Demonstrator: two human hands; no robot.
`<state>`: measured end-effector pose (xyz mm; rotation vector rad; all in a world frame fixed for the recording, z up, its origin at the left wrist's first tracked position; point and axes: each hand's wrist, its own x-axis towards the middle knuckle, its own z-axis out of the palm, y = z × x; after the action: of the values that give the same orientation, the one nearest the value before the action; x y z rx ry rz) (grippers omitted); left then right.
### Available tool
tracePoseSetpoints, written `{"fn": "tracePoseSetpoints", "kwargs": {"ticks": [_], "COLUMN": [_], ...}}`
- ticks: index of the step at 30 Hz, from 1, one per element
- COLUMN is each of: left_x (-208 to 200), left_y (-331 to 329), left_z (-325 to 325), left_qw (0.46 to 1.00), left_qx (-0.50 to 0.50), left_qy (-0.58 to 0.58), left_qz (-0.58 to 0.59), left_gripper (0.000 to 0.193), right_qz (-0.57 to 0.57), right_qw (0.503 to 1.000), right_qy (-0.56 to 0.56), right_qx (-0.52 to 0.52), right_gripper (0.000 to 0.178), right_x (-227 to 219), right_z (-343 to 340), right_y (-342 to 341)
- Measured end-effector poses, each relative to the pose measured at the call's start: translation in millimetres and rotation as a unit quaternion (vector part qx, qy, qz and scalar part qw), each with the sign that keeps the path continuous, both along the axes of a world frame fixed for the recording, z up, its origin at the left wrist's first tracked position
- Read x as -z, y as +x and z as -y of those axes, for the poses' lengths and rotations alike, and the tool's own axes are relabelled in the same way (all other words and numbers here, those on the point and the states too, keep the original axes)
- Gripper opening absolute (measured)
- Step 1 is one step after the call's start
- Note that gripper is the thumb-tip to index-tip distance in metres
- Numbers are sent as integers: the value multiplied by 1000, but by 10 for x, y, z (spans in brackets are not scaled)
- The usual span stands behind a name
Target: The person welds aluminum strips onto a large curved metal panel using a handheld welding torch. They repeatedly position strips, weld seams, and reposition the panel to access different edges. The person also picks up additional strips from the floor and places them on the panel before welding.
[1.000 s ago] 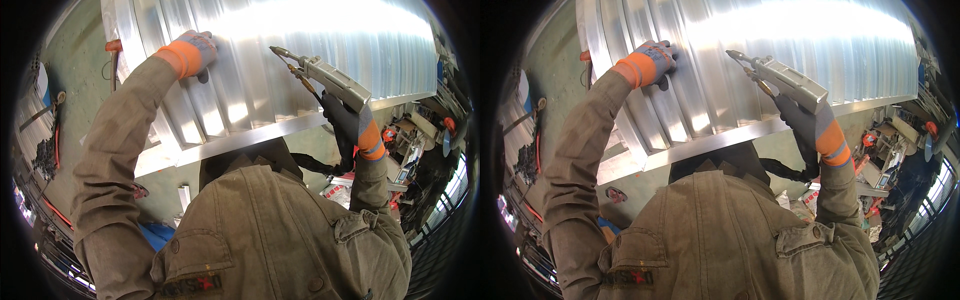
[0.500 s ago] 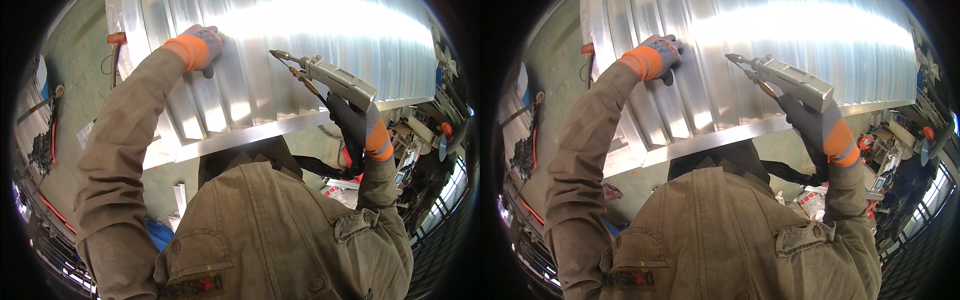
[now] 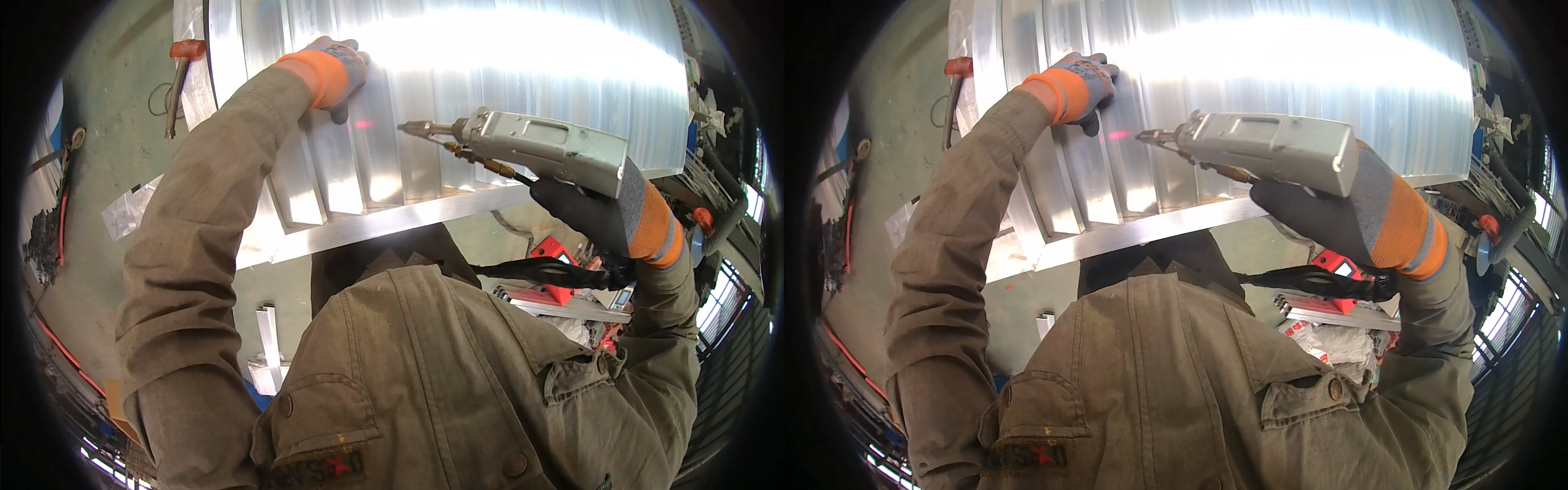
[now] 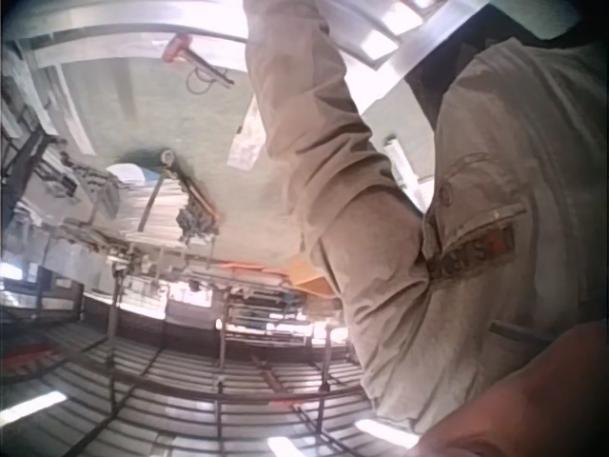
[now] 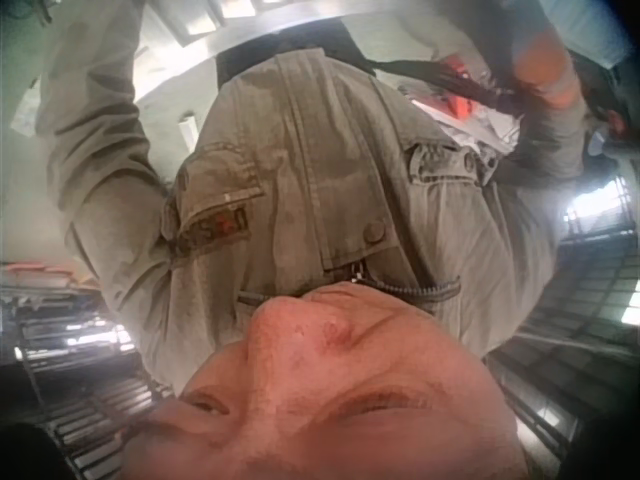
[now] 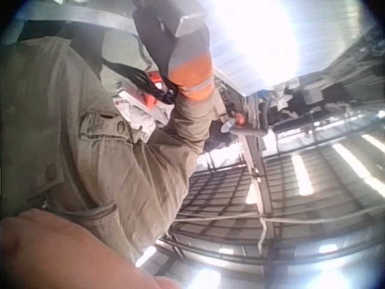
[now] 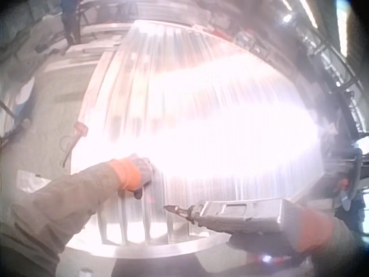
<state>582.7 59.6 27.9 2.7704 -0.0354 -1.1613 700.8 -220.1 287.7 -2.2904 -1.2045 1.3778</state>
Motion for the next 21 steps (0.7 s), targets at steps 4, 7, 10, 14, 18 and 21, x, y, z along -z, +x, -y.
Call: {"fn": "tracePoseSetpoints", "kwargs": {"ticks": [4, 7, 10, 14, 18, 21], "left_x": [66, 94, 106, 109, 122, 140], "left_y": [-26, -70, -94, -82, -54, -49], "left_z": [8, -21, -10, 4, 23, 28], "left_qw": [1000, 999, 998, 998, 997, 997], "left_qx": [-20, -34, -46, -27, -39, -46], "left_qy": [2, -7, -2, 14, 22, 20], "left_qz": [11, 29, 35, 49, 61, 62], "left_gripper": [46, 47, 49, 59, 77, 84], "right_qz": [-21, -15, -52, -42, -41, -34], "right_qw": [989, 954, 959, 928, 947, 949], "right_qy": [42, 59, 44, 188, 86, 48], "right_qx": [-138, -295, -274, -318, -308, -310], "right_gripper": [33, 31, 32, 36, 34, 34], "right_x": [32, 60, 220, 573, 625, 686], "right_z": [-251, -447, -596, -795, -909, -964], "right_y": [-25, -16, -112, -252, -242, -269]}}
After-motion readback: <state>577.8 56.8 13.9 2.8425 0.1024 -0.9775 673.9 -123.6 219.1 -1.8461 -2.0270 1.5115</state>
